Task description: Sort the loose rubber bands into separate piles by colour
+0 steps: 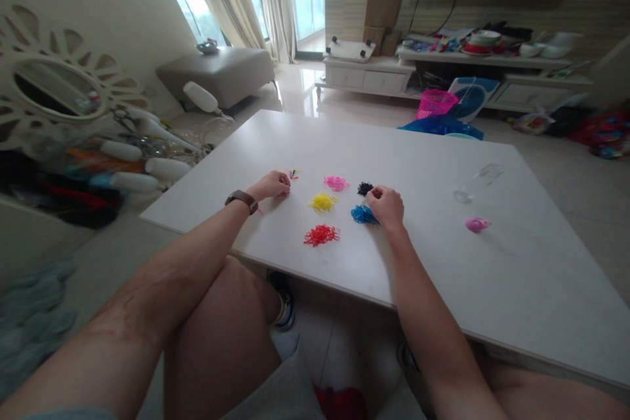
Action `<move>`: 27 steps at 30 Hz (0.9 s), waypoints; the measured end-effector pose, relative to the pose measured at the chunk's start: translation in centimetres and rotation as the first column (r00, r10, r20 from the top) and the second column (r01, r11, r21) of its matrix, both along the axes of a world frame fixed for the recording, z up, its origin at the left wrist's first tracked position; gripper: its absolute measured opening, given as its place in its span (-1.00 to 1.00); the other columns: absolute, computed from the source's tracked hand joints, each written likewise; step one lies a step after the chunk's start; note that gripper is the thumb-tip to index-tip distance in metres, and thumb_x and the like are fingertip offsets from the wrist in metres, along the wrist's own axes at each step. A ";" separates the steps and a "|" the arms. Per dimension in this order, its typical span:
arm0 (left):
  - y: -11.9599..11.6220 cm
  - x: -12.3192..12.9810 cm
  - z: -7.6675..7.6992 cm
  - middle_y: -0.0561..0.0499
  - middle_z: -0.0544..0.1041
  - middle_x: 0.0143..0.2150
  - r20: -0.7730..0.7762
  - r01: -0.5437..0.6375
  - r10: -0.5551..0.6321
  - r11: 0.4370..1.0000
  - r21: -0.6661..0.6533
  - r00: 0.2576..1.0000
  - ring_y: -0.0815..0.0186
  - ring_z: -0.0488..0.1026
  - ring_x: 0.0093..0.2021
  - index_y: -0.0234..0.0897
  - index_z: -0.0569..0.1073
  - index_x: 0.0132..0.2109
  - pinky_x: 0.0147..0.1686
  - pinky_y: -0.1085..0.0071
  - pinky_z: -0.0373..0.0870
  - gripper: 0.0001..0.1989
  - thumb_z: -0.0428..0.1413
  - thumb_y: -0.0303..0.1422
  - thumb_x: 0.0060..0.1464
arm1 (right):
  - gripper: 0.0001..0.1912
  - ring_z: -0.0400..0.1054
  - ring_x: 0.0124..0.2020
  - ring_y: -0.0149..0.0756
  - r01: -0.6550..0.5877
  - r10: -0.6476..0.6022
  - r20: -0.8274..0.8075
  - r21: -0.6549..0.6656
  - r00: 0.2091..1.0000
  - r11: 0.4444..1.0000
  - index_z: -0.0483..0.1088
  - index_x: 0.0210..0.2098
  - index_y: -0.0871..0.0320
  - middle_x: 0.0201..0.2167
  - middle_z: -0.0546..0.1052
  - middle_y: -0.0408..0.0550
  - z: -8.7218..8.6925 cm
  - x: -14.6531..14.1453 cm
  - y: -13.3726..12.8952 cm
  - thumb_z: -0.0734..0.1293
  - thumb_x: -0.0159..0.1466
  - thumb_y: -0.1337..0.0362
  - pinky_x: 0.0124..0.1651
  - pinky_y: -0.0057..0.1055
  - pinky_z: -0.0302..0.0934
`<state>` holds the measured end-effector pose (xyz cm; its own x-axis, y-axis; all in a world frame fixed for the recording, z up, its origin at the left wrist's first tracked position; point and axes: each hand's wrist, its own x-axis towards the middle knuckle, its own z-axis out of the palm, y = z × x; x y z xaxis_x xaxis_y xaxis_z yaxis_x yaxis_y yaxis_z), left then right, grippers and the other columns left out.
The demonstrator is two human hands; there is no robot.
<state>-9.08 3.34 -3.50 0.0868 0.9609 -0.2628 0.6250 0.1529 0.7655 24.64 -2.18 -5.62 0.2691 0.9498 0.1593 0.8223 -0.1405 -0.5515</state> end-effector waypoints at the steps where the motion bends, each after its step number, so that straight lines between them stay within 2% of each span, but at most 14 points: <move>1: 0.0 0.0 0.1 0.05 0.47 -0.59 0.005 -0.005 0.005 1.000 0.001 1.000 0.38 0.38 -0.56 -0.32 0.44 -0.50 -0.52 0.50 0.27 -0.89 0.18 -0.58 -0.24 | -0.79 0.46 -0.27 -0.21 0.000 0.000 0.001 0.002 1.000 1.000 0.56 -0.36 0.03 -0.33 0.64 -0.06 0.0 0.0 0.0 0.29 0.22 0.16 -0.23 -0.39 0.21; 11: 0.0 -0.2 -0.2 0.09 0.44 -0.61 0.028 -0.011 0.010 0.999 0.036 1.000 0.41 0.36 -0.59 -0.34 0.47 -0.46 -0.55 0.51 0.23 -0.85 0.21 -0.61 -0.25 | -0.80 0.46 -0.28 -0.21 -0.001 0.001 -0.001 0.010 1.000 1.000 0.56 -0.37 0.03 -0.33 0.64 -0.06 0.0 0.0 0.0 0.29 0.21 0.16 -0.25 -0.40 0.20; 22: 0.0 0.0 0.2 0.05 0.49 -0.58 0.016 -0.013 0.012 1.000 0.022 1.000 0.40 0.40 -0.57 -0.35 0.49 -0.47 -0.54 0.51 0.27 -0.91 0.24 -0.55 -0.20 | -0.80 0.47 -0.26 -0.20 -0.001 0.001 0.001 -0.002 1.000 1.000 0.56 -0.36 0.03 -0.32 0.64 -0.06 0.2 0.0 -0.1 0.29 0.22 0.16 -0.21 -0.39 0.23; 27: 0.2 -0.3 -0.2 0.05 0.49 -0.58 0.000 -0.003 0.003 0.999 0.036 1.000 0.40 0.40 -0.56 -0.34 0.50 -0.47 -0.53 0.51 0.28 -0.92 0.22 -0.54 -0.22 | -0.80 0.48 -0.25 -0.20 0.001 -0.001 -0.003 -0.003 1.000 1.000 0.57 -0.36 0.03 -0.32 0.65 -0.07 0.2 -0.1 -0.1 0.30 0.22 0.16 -0.23 -0.40 0.22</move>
<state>-9.36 3.59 -3.71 0.0843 0.9699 -0.2283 0.6246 0.1271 0.7705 24.55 -2.27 -5.38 0.2705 0.9501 0.1554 0.8206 -0.1432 -0.5533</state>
